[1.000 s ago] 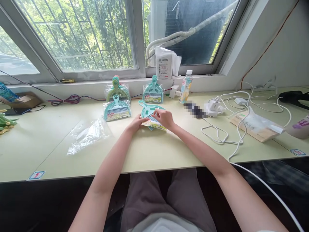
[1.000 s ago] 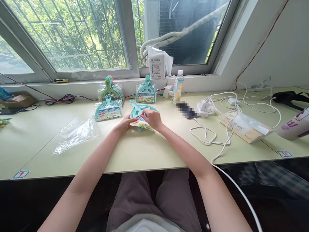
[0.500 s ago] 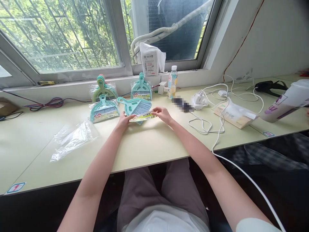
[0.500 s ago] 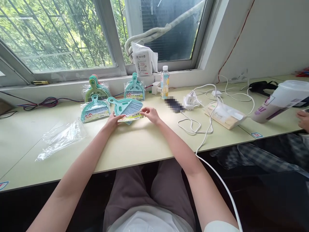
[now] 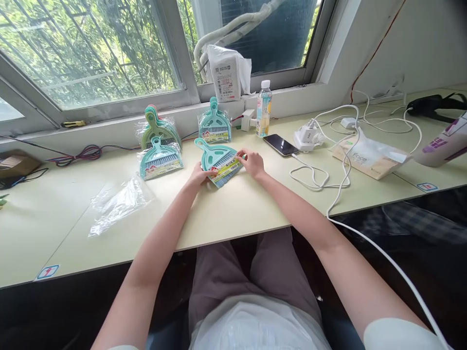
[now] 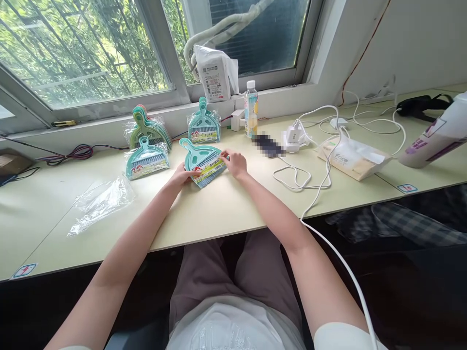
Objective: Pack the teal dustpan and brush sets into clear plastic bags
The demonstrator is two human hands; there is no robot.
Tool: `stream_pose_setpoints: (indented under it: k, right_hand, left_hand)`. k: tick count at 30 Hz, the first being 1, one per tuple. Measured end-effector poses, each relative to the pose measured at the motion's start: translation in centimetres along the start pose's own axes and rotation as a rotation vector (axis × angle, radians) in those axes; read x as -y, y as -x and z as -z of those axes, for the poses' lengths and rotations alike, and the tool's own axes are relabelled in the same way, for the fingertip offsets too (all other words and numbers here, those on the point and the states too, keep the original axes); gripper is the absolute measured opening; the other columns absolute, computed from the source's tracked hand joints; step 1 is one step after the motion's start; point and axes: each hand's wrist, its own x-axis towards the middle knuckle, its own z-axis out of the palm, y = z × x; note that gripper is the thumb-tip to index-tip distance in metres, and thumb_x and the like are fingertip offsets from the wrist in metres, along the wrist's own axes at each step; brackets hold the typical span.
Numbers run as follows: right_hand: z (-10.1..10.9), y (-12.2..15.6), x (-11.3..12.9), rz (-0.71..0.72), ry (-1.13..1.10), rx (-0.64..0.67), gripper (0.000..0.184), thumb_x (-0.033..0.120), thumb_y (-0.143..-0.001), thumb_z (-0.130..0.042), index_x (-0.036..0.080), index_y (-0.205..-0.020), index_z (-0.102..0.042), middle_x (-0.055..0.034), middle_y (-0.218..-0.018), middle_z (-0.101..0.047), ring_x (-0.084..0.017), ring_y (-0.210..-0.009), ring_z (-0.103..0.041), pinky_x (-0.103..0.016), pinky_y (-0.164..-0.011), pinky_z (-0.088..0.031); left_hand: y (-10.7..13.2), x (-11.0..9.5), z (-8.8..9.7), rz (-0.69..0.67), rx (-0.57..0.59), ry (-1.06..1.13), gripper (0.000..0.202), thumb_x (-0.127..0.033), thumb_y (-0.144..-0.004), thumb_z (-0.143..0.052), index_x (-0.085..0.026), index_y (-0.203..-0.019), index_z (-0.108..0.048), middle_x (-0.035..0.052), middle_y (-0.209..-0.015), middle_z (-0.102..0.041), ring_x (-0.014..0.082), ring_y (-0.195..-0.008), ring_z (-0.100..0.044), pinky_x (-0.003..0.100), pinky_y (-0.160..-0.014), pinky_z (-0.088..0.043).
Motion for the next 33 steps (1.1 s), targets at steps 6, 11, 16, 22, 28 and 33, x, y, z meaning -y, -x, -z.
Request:
stream_pose_setpoints:
  k: [6, 11, 16, 22, 28, 33]
  right_hand:
    - [-1.2, 0.2, 0.6, -0.349, -0.439, -0.298, 0.043, 0.043, -0.09, -0.054, 0.023, -0.126, -0.046, -0.0128, -0.132, -0.051, -0.023, -0.116, -0.054, -0.041, -0.098, -0.047]
    - [-2.5, 1.1, 2.2, -0.452, -0.967, 0.146, 0.041, 0.044, -0.088, -0.058, 0.024, -0.121, -0.047, -0.0089, -0.112, -0.065, -0.021, -0.101, -0.066, -0.042, -0.089, -0.057]
    - [-2.8, 1.3, 2.3, -0.489, -1.008, 0.094, 0.05, 0.023, -0.078, -0.068, 0.026, -0.121, -0.042, -0.0052, -0.103, -0.068, -0.021, -0.092, -0.068, -0.046, -0.089, -0.058]
    - [-2.4, 1.0, 1.6, -0.44, -0.979, 0.067, 0.053, 0.031, -0.075, -0.07, 0.03, -0.118, -0.039, -0.0033, -0.104, -0.068, -0.022, -0.096, -0.067, -0.048, -0.085, -0.058]
    - [-2.4, 1.1, 1.5, -0.414, -0.951, 0.047, 0.056, 0.042, -0.074, -0.071, 0.032, -0.118, -0.038, -0.0033, -0.108, -0.067, -0.023, -0.098, -0.066, -0.047, -0.086, -0.058]
    - [-2.5, 1.3, 1.9, -0.442, -0.932, 0.057, 0.048, 0.053, -0.08, -0.063, 0.031, -0.114, -0.038, -0.0036, -0.111, -0.066, -0.021, -0.098, -0.067, -0.043, -0.085, -0.059]
  left_hand:
    - [0.5, -0.3, -1.1, -0.036, -0.133, 0.158, 0.06, -0.018, -0.049, -0.086, -0.018, -0.1, -0.054, 0.0076, -0.101, -0.068, 0.0258, -0.095, -0.068, 0.042, -0.082, -0.058]
    - [0.7, -0.3, -1.3, -0.138, -0.178, 0.149, 0.071, -0.023, -0.05, -0.087, -0.02, -0.109, -0.049, 0.0075, -0.107, -0.066, 0.0255, -0.1, -0.066, 0.041, -0.081, -0.059]
    - [1.3, -0.3, -2.3, -0.158, -0.092, 0.095, 0.07, -0.032, -0.055, -0.088, -0.02, -0.111, -0.047, 0.0094, -0.111, -0.064, 0.027, -0.1, -0.066, 0.043, -0.078, -0.06]
    - [1.9, -0.3, -3.0, -0.117, -0.081, 0.09, 0.061, -0.035, -0.069, -0.079, -0.021, -0.115, -0.041, 0.0106, -0.12, -0.06, 0.0252, -0.1, -0.066, 0.042, -0.076, -0.061]
    - [1.7, 0.0, -3.2, -0.177, -0.059, -0.01, 0.073, -0.032, -0.058, -0.086, -0.022, -0.116, -0.042, 0.0101, -0.119, -0.058, 0.0273, -0.102, -0.065, 0.046, -0.08, -0.06]
    - [1.6, 0.0, -3.3, -0.155, -0.086, 0.002, 0.073, -0.028, -0.057, -0.086, -0.022, -0.115, -0.042, 0.01, -0.117, -0.057, 0.029, -0.101, -0.065, 0.047, -0.079, -0.059]
